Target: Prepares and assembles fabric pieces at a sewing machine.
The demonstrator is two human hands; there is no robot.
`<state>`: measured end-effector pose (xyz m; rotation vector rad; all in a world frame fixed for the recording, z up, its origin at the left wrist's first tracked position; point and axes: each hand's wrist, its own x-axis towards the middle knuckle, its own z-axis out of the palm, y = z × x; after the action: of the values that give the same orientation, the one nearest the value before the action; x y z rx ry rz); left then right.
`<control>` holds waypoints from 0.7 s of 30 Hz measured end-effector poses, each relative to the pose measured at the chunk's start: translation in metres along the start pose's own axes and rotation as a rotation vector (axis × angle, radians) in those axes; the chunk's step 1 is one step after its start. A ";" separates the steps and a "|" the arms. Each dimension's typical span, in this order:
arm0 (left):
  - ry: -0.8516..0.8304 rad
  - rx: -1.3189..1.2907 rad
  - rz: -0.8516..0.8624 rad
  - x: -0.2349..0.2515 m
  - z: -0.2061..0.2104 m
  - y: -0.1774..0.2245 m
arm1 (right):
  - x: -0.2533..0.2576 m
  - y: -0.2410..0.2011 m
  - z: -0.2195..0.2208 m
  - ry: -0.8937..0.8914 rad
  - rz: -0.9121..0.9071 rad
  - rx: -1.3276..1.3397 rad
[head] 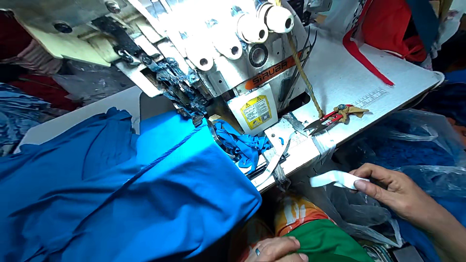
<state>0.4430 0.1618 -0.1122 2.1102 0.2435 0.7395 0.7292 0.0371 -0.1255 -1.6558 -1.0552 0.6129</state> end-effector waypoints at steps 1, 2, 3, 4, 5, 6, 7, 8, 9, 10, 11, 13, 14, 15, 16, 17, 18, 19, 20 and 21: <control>0.021 -0.031 -0.009 0.006 -0.001 0.000 | -0.001 -0.007 -0.001 -0.077 -0.025 0.068; 0.037 -0.074 -0.021 0.013 -0.001 0.000 | -0.001 -0.015 -0.002 -0.181 -0.068 0.145; 0.045 -0.122 -0.031 0.021 -0.001 0.000 | 0.000 -0.025 -0.002 -0.303 -0.124 0.215; 0.042 -0.168 -0.038 0.028 -0.001 0.000 | 0.001 -0.035 -0.001 -0.417 -0.187 0.260; 0.029 -0.204 -0.043 0.035 -0.001 -0.001 | 0.004 -0.045 0.002 -0.500 -0.244 0.268; 0.007 -0.232 -0.050 0.040 0.001 0.000 | 0.007 -0.052 0.007 -0.557 -0.284 0.259; -0.020 -0.250 -0.059 0.045 0.003 0.000 | 0.010 -0.058 0.015 -0.599 -0.305 0.264; -0.051 -0.245 -0.071 0.049 0.005 0.003 | 0.012 -0.063 0.023 -0.632 -0.313 0.291; -0.087 -0.224 -0.085 0.051 0.006 0.006 | 0.014 -0.066 0.031 -0.660 -0.308 0.323; -0.125 -0.215 -0.110 0.052 0.004 0.009 | 0.015 -0.070 0.037 -0.678 -0.286 0.354; -0.144 -0.236 -0.146 0.050 0.001 0.011 | 0.017 -0.072 0.041 -0.692 -0.245 0.383; -0.113 -0.340 -0.221 0.043 -0.009 0.010 | 0.020 -0.071 0.045 -0.720 -0.154 0.424; -0.068 -0.375 -0.249 0.038 -0.014 0.008 | 0.021 -0.069 0.045 -0.748 -0.109 0.445; -0.025 -0.399 -0.267 0.034 -0.020 0.004 | 0.023 -0.067 0.046 -0.789 -0.076 0.466; 0.018 -0.429 -0.279 0.030 -0.024 0.001 | 0.024 -0.064 0.046 -0.836 -0.052 0.481; 0.056 -0.470 -0.284 0.027 -0.028 -0.001 | 0.026 -0.061 0.046 -0.874 -0.036 0.487; 0.091 -0.526 -0.278 0.026 -0.030 -0.002 | 0.026 -0.058 0.046 -0.893 -0.027 0.481; 0.124 -0.572 -0.274 0.025 -0.033 -0.001 | 0.026 -0.056 0.046 -0.887 -0.019 0.463; 0.149 -0.611 -0.271 0.024 -0.035 0.001 | 0.025 -0.055 0.046 -0.861 -0.007 0.444; 0.165 -0.642 -0.266 0.022 -0.036 0.002 | 0.024 -0.054 0.046 -0.828 0.006 0.439</control>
<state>0.4394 0.1944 -0.0845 1.3822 0.3189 0.7141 0.6858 0.0849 -0.0879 -1.0116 -1.3523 1.4900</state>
